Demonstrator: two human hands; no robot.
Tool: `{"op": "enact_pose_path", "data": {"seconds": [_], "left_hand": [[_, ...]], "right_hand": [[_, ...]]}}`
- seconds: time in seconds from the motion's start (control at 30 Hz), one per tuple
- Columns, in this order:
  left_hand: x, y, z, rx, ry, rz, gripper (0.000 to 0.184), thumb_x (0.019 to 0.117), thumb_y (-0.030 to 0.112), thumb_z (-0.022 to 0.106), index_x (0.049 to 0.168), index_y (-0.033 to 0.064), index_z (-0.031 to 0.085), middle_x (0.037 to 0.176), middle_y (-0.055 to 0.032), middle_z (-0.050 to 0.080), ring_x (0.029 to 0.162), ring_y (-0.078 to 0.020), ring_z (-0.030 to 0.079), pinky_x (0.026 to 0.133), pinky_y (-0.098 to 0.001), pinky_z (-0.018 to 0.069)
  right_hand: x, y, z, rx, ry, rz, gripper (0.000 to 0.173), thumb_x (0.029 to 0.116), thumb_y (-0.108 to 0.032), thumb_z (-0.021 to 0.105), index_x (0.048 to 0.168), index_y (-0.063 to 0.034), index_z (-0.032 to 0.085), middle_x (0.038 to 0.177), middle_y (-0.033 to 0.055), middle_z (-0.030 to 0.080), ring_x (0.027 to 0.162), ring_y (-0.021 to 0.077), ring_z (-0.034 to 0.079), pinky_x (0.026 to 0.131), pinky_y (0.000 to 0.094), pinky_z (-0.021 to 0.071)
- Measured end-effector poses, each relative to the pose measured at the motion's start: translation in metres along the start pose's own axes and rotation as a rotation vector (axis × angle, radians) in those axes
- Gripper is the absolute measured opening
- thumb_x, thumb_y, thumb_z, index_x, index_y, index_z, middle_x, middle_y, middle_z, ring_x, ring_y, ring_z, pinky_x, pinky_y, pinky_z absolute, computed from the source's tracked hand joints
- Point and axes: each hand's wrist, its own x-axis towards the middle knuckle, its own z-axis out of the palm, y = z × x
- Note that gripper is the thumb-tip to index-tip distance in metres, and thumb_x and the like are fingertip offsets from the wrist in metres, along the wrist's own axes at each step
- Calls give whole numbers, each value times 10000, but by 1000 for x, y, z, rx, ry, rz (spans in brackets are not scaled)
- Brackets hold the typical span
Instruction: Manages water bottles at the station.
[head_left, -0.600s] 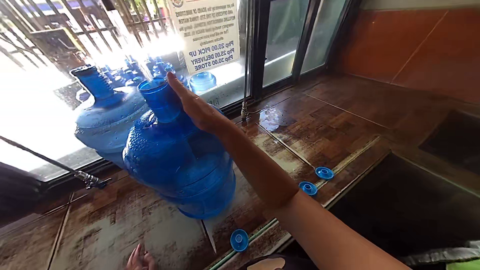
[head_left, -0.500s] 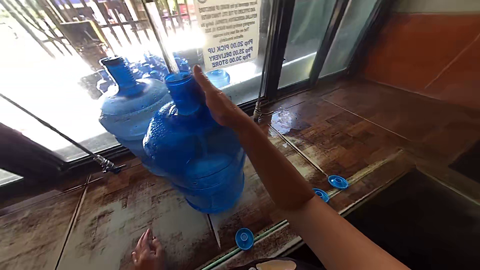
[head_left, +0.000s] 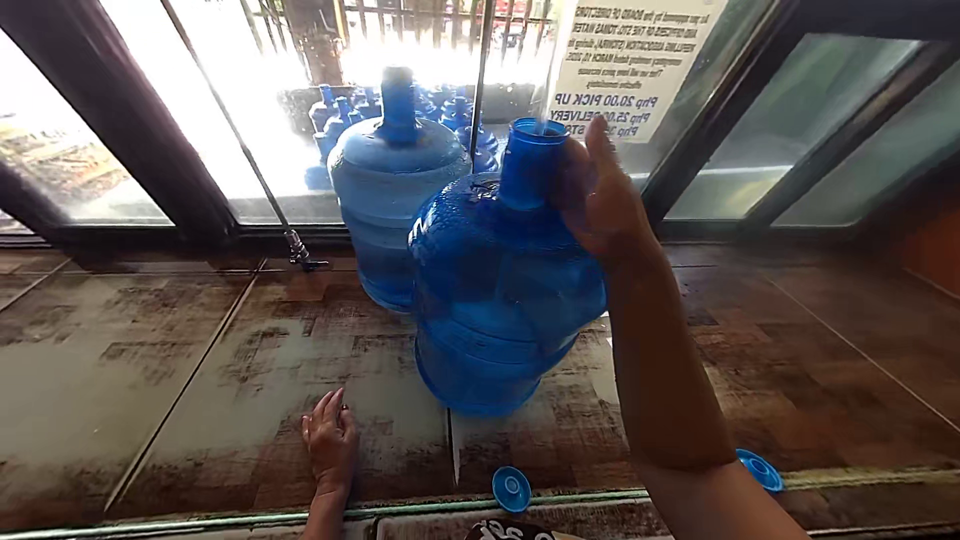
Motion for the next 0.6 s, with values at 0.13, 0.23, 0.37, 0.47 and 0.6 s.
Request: {"op": "enact_pose_path", "data": {"seconds": [0.13,0.23,0.37,0.47,0.6], "left_hand": [[2,1,0,-5,0,-9,396,958,125,466,1221,-41,713,1297,-277,663,1219,-518,614,1091,-729,327],[1,0,0,-7,10,-7,395,959,126,465,1215,-40,716,1290,-274,668,1212,-503,625,1083,-720,345],[1,-1,1,-6,7,-11,392,964,131,467,1219,-29,718,1293,-265,670,1218,-493,625,1089,-721,339],[2,-1,2,-13,7,-11,392,962,134,468,1208,-35,721,1287,-271,670,1214,-500,624,1086,-729,335],[2,0,1,-18,7,-19,385,961,123,474,1210,-35,721,1292,-281,664,1220,-514,615,1092,-728,328]], "right_hand": [[2,1,-2,-2,1,-10,697,1096,-455,15,1511,-29,378,1414,95,549,1297,125,534,1106,308,424],[4,4,-3,-17,-5,-36,700,1093,-440,2,1450,-27,440,1333,84,591,1230,125,571,1066,315,454],[4,4,-3,-3,-4,-47,700,1096,-435,0,1429,-19,454,1313,86,602,1222,126,577,1067,314,454],[2,2,-2,-13,-1,-36,700,1094,-441,-2,1439,-22,441,1315,83,596,1228,125,572,1066,316,459],[1,1,-1,0,4,-30,698,1095,-447,4,1451,-28,434,1335,78,587,1242,119,563,1074,311,450]]}}
